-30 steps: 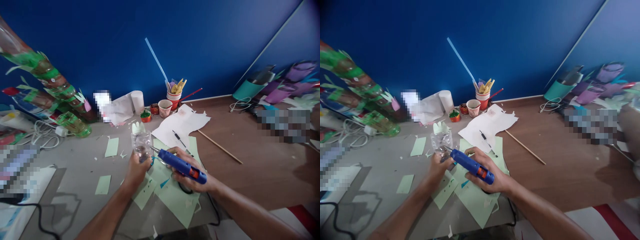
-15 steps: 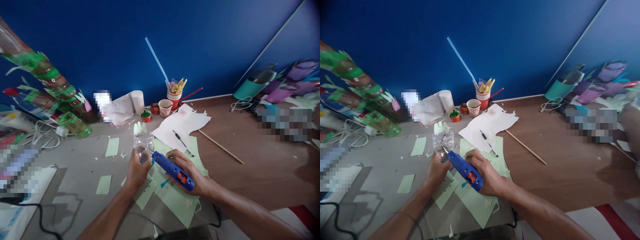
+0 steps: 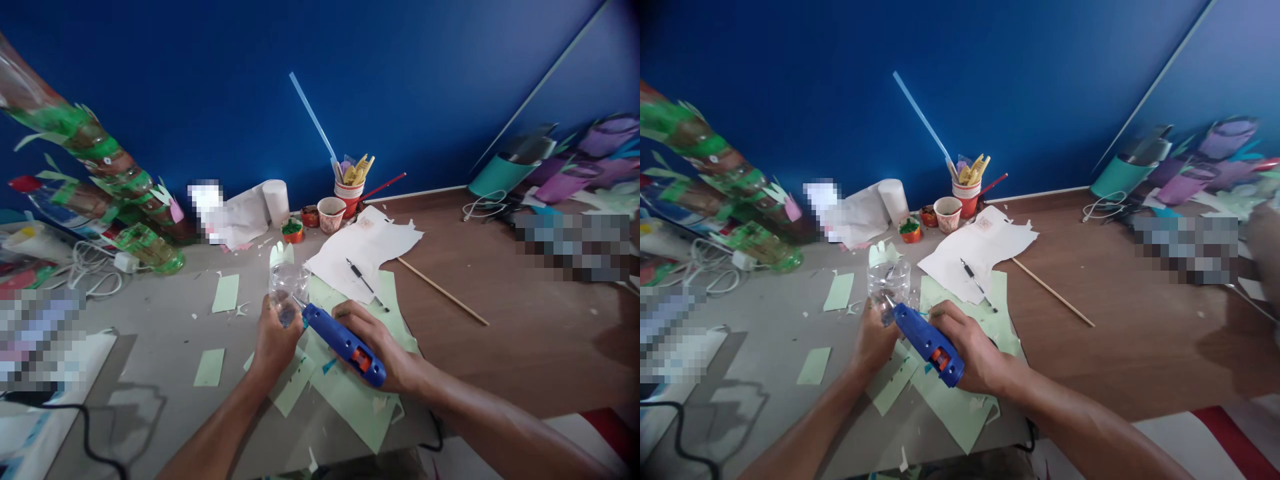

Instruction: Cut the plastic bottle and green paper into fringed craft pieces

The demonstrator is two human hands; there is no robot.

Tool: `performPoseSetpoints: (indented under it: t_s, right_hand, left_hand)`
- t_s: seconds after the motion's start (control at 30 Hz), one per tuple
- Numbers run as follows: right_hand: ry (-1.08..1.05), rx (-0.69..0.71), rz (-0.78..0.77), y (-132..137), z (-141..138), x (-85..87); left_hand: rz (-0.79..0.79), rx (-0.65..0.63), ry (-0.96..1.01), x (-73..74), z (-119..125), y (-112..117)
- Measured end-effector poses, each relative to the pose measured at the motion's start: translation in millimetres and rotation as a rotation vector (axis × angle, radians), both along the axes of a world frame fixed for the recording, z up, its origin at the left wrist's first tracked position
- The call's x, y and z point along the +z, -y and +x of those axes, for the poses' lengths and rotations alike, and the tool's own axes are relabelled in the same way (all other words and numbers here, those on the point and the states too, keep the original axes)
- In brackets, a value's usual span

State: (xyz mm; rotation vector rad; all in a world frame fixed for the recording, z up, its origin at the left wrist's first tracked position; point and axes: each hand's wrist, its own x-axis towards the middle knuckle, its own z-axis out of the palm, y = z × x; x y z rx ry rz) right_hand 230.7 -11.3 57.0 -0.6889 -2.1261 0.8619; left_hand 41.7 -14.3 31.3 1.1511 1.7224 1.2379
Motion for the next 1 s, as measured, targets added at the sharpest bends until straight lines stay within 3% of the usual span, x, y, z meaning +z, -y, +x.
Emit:
performPoseSetpoints:
  t_s: [0.4, 0.83, 1.0]
  right_hand:
    - [0.066, -0.009, 0.124, 0.4, -0.3, 0.4]
    - [0.13, -0.046, 0.113, 1.4, -1.7, -6.0]
    - [0.142, -0.045, 0.116, 1.3, -2.1, -6.9]
  left_hand:
    - [0.011, -0.009, -0.106, 1.8, -0.2, -0.6]
    - [-0.008, -0.008, -0.181, 3.7, 0.8, -1.0]
    - [0.017, -0.037, -0.111, -0.1, -1.2, -1.1]
